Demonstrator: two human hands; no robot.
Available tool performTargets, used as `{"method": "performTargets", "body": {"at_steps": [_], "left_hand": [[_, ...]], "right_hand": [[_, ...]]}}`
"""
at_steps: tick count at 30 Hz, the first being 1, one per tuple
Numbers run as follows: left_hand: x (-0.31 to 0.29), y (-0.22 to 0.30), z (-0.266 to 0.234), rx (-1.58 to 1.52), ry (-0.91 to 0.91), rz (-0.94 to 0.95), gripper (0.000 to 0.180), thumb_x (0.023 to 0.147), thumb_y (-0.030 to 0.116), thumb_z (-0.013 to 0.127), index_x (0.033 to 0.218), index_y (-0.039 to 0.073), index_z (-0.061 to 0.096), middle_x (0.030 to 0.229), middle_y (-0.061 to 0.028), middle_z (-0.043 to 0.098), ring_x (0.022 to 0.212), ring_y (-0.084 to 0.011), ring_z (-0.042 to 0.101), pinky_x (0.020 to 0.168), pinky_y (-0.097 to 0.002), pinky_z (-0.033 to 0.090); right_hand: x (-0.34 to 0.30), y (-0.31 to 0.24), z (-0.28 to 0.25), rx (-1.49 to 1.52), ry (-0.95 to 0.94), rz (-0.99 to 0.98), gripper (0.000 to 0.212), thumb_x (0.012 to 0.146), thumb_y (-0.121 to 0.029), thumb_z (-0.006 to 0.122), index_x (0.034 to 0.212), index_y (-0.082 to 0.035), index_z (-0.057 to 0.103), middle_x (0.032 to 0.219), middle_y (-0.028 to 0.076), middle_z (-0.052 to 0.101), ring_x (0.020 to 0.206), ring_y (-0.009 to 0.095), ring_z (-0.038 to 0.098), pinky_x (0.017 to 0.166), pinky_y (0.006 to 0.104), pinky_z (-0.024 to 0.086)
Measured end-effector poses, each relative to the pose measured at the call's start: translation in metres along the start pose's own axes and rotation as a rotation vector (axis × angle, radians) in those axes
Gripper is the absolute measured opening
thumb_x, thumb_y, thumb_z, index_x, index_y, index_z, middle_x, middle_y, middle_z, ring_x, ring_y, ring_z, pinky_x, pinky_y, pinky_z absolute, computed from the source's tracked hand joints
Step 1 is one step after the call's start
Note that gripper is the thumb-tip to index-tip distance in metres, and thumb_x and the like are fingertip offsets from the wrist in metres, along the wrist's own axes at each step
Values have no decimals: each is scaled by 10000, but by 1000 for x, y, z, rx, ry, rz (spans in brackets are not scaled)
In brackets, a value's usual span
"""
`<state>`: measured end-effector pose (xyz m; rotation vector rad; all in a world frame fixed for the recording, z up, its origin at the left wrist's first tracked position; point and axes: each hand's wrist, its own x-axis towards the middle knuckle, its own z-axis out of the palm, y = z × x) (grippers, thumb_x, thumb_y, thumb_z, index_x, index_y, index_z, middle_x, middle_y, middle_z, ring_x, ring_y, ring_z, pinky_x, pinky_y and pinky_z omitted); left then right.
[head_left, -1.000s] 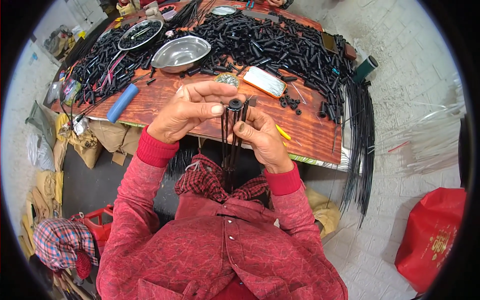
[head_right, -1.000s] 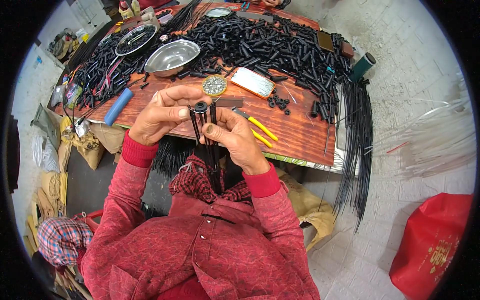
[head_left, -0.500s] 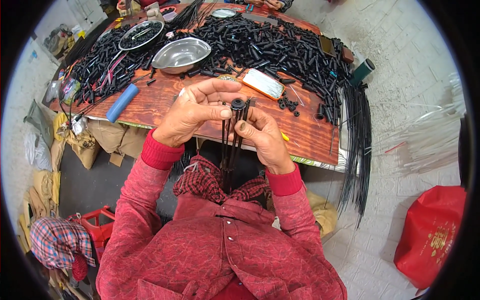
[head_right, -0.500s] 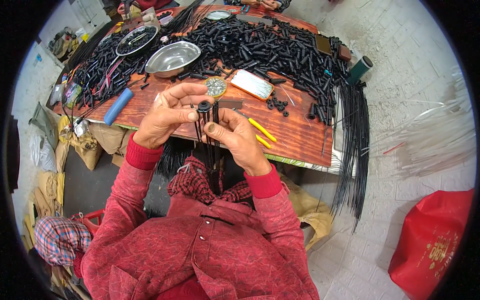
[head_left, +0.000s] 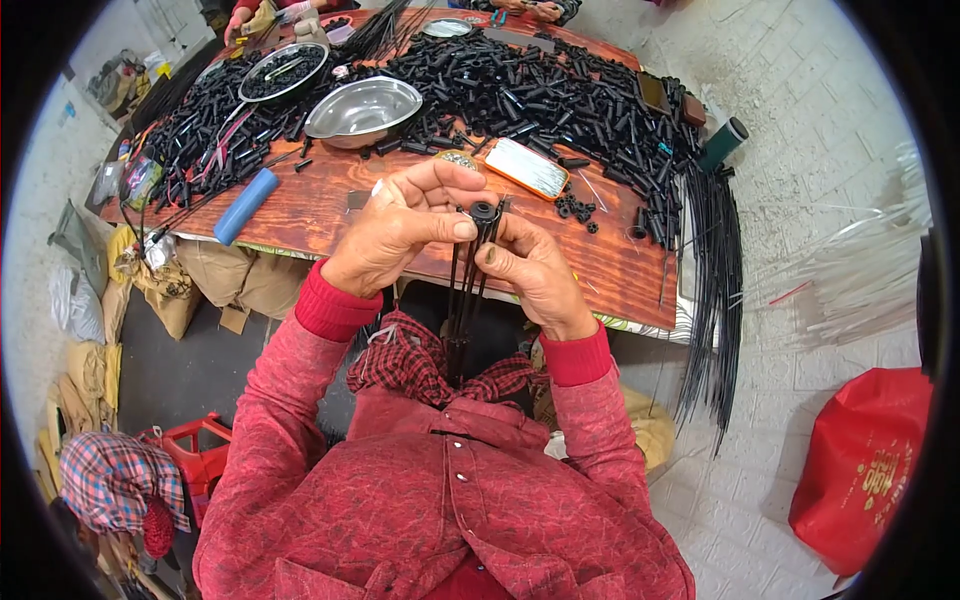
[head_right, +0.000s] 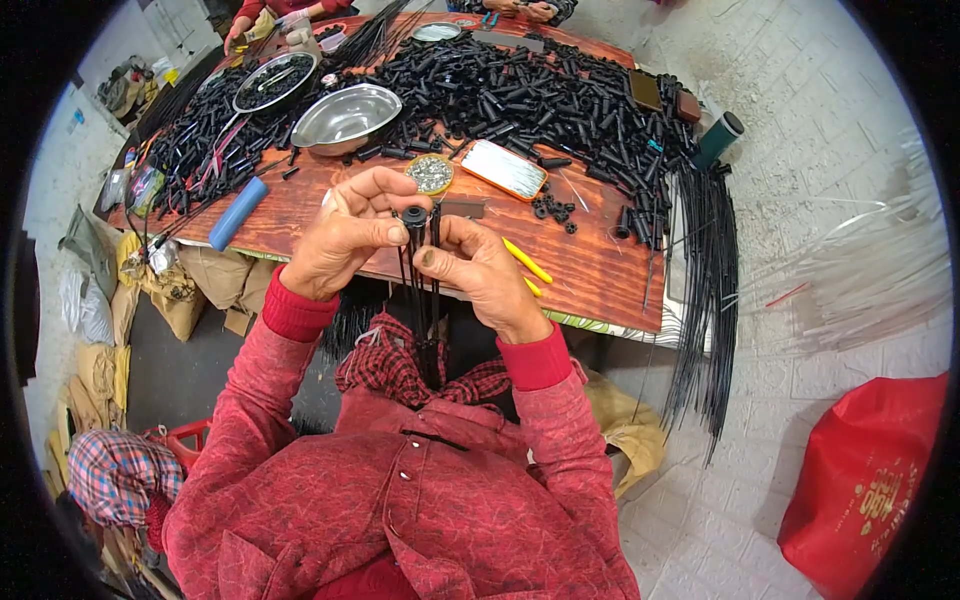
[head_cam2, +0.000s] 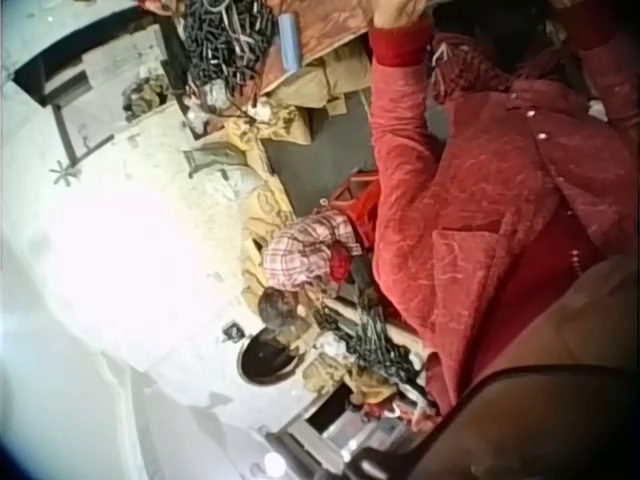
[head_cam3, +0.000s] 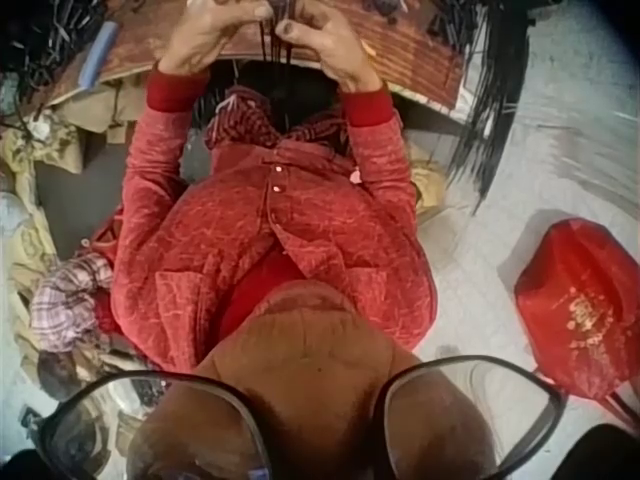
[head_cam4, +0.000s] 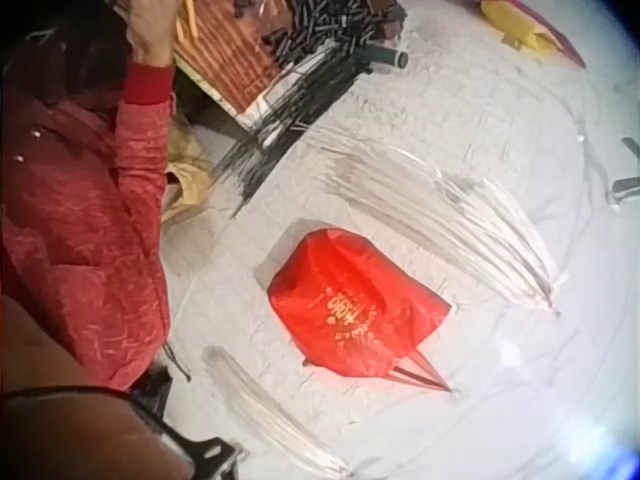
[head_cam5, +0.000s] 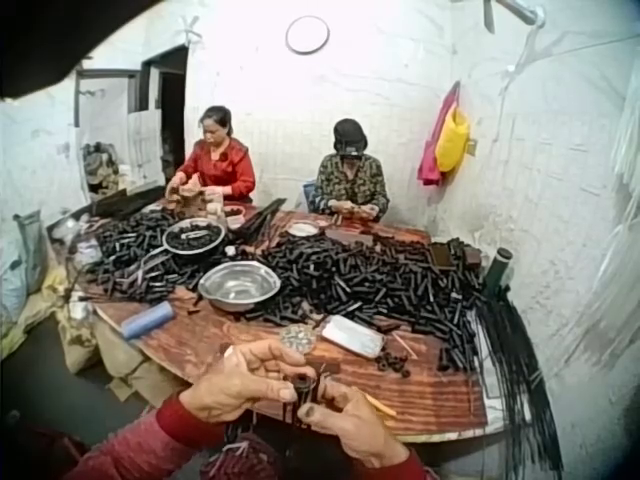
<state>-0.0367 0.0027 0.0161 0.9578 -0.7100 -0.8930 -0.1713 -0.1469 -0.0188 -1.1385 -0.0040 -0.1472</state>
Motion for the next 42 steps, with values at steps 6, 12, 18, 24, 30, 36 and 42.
{"method": "performTargets", "body": {"at_steps": [6,12,18,24,30,36,42], "left_hand": [[7,-8,0,-70,-16,-4,452,798,-73,697,1226,-7,568,1174,-128,640,1128,-178,612,967,-313,508],[8,-5,-6,-135,-80,-46,490,795,-37,726,1251,-2,551,1115,-101,658,1056,-165,634,950,-302,512],[9,-8,-10,-21,-103,-25,405,748,0,782,1108,16,598,999,-56,672,929,-128,650,842,-259,519],[5,-1,17,61,-71,-29,387,729,-4,790,1072,15,611,968,-35,657,868,-107,636,804,-247,516],[7,-3,4,51,-154,-50,401,735,15,795,1102,-8,633,1056,-55,648,975,-133,635,870,-278,515],[8,-5,-12,-15,-236,-48,416,751,102,821,1118,-29,675,1033,-70,641,986,-152,629,871,-281,508],[13,-9,-21,-22,-321,-11,344,774,148,813,1065,-10,720,942,-48,605,898,-144,571,787,-268,457]], "right_hand": [[0,-2,1,4,35,-10,232,907,-161,707,1098,-42,649,986,-4,658,861,64,604,749,219,495],[4,1,-1,-25,2,-30,174,918,-130,692,1060,-37,650,972,-4,655,867,75,615,788,248,519],[2,7,-8,69,-32,25,204,896,-132,714,1073,-45,663,984,-6,667,857,76,618,766,236,516],[-4,6,-15,113,-30,31,214,893,-139,714,1076,-43,658,936,-17,666,835,67,610,758,218,496],[-7,6,-12,78,-29,14,216,886,-142,719,1068,-41,661,924,-10,665,800,69,592,735,220,476],[-5,9,-7,48,-26,6,214,865,-143,740,1034,-39,658,918,1,671,815,83,610,753,236,492],[-5,11,-9,42,-74,8,324,836,-154,769,1114,-18,676,1035,59,705,939,148,659,867,293,516]]}}
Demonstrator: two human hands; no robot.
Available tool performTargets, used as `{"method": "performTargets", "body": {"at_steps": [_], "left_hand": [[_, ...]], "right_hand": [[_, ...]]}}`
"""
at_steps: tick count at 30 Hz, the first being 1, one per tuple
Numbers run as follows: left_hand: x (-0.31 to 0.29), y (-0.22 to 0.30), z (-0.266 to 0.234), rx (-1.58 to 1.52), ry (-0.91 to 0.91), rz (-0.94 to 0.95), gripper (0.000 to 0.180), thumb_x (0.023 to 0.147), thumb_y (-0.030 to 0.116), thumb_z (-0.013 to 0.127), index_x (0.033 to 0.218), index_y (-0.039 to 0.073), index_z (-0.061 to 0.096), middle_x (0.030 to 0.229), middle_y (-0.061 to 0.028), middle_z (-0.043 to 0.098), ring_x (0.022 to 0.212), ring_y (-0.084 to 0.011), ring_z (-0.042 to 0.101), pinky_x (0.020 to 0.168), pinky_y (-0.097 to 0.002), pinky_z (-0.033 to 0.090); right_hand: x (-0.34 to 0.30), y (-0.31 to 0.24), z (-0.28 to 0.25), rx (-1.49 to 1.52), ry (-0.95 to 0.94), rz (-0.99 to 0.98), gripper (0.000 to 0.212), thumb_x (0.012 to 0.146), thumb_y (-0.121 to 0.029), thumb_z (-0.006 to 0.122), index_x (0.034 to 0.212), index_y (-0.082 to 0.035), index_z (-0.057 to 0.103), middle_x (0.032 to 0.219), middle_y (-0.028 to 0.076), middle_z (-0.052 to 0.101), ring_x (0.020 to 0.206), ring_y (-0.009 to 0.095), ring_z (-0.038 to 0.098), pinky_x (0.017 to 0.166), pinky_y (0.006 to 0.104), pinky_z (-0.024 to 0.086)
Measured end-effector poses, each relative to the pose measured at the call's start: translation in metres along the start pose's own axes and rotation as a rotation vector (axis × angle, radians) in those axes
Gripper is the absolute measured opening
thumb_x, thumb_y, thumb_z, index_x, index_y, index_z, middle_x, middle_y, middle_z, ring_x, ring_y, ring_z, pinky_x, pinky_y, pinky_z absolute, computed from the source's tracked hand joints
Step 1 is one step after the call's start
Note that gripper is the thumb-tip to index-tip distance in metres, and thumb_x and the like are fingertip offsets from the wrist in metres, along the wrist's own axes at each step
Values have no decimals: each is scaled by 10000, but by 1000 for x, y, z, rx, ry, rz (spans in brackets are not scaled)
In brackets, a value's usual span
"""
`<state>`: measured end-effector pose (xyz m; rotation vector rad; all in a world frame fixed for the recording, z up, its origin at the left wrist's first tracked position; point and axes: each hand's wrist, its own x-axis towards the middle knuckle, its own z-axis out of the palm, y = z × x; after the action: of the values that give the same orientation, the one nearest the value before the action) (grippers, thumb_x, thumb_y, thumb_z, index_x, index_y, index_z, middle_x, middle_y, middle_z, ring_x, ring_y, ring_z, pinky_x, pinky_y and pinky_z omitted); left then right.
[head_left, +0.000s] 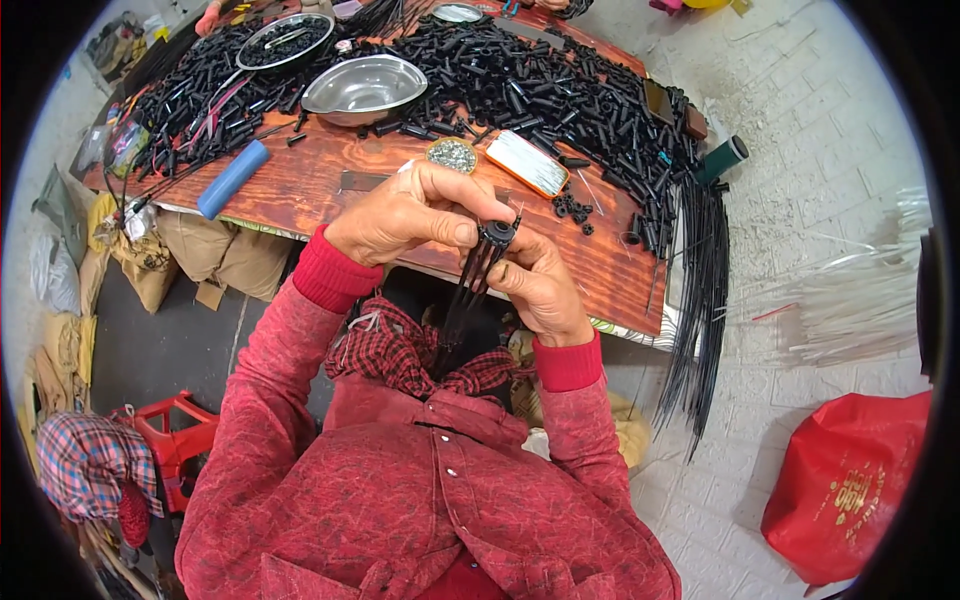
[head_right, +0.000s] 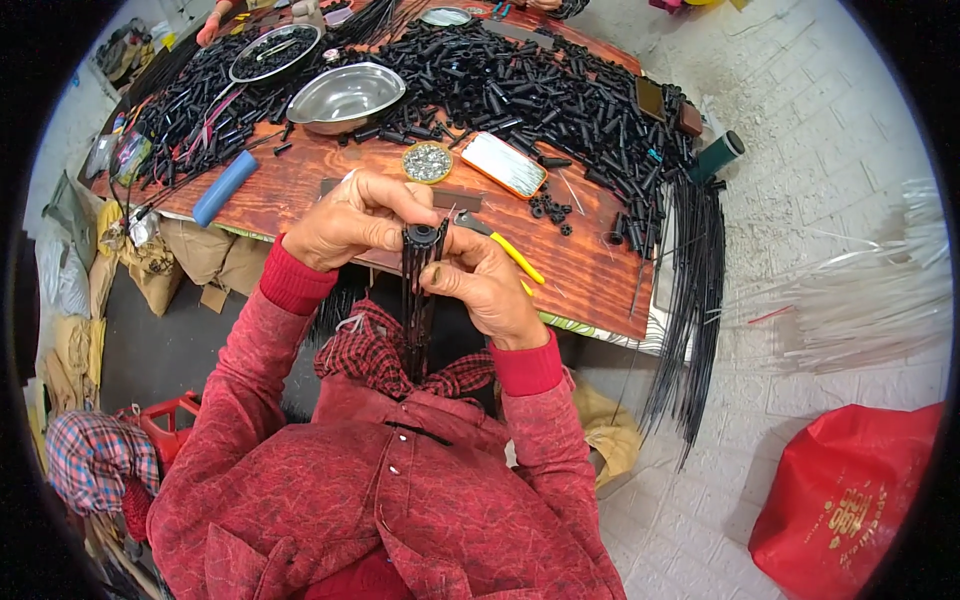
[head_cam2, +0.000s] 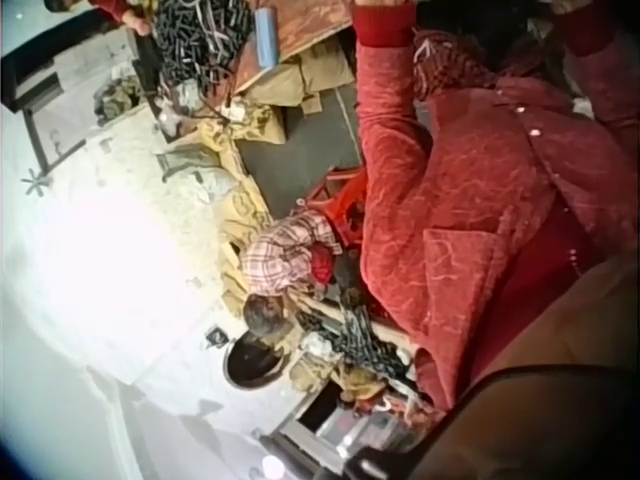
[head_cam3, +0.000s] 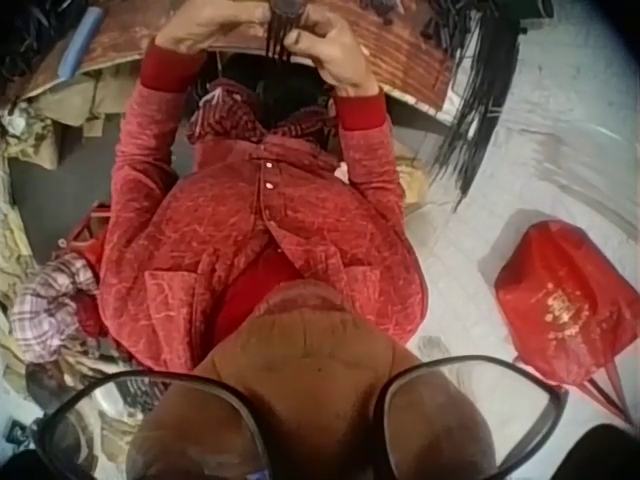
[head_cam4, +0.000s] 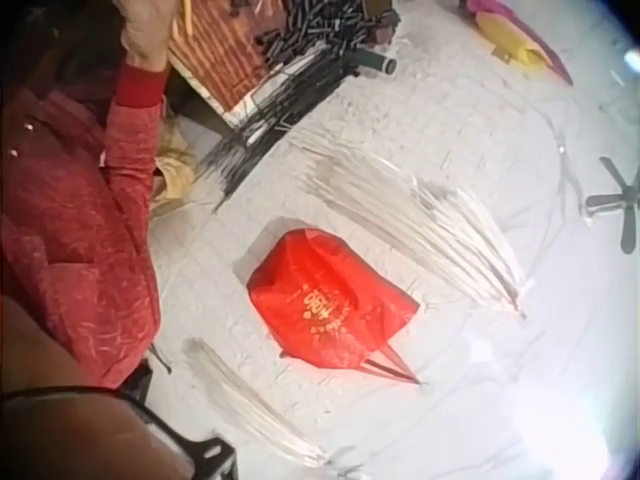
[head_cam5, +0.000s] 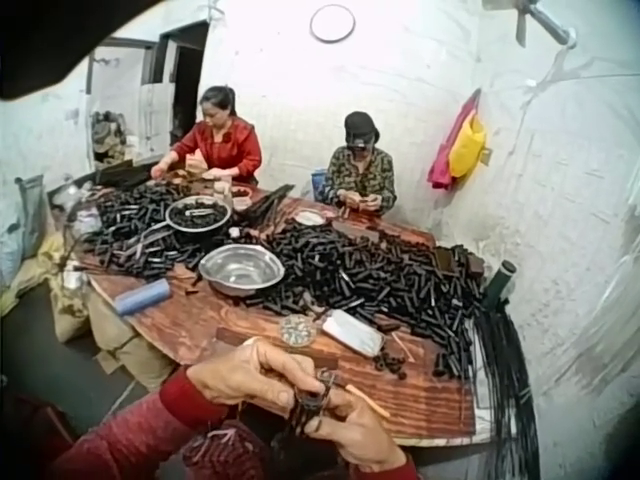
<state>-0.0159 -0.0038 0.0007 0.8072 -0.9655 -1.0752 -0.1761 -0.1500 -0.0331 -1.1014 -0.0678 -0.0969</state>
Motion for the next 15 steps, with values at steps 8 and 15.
{"method": "performTargets", "body": {"at_steps": [8,15], "left_hand": [[-1,-2,-1,-19,-13,24,309,783,166,810,1035,5,734,904,-41,588,867,-143,546,759,-273,432],[4,0,-2,-49,-67,24,238,746,125,830,950,44,741,844,-40,596,804,-143,549,713,-281,434]], "right_hand": [[-3,-2,14,-1,41,-20,325,833,-148,773,1114,-21,671,1012,51,699,909,135,651,846,279,518],[-5,-2,23,-54,79,-61,160,860,-52,721,1007,-38,660,932,-23,643,845,68,595,799,238,498]]}}
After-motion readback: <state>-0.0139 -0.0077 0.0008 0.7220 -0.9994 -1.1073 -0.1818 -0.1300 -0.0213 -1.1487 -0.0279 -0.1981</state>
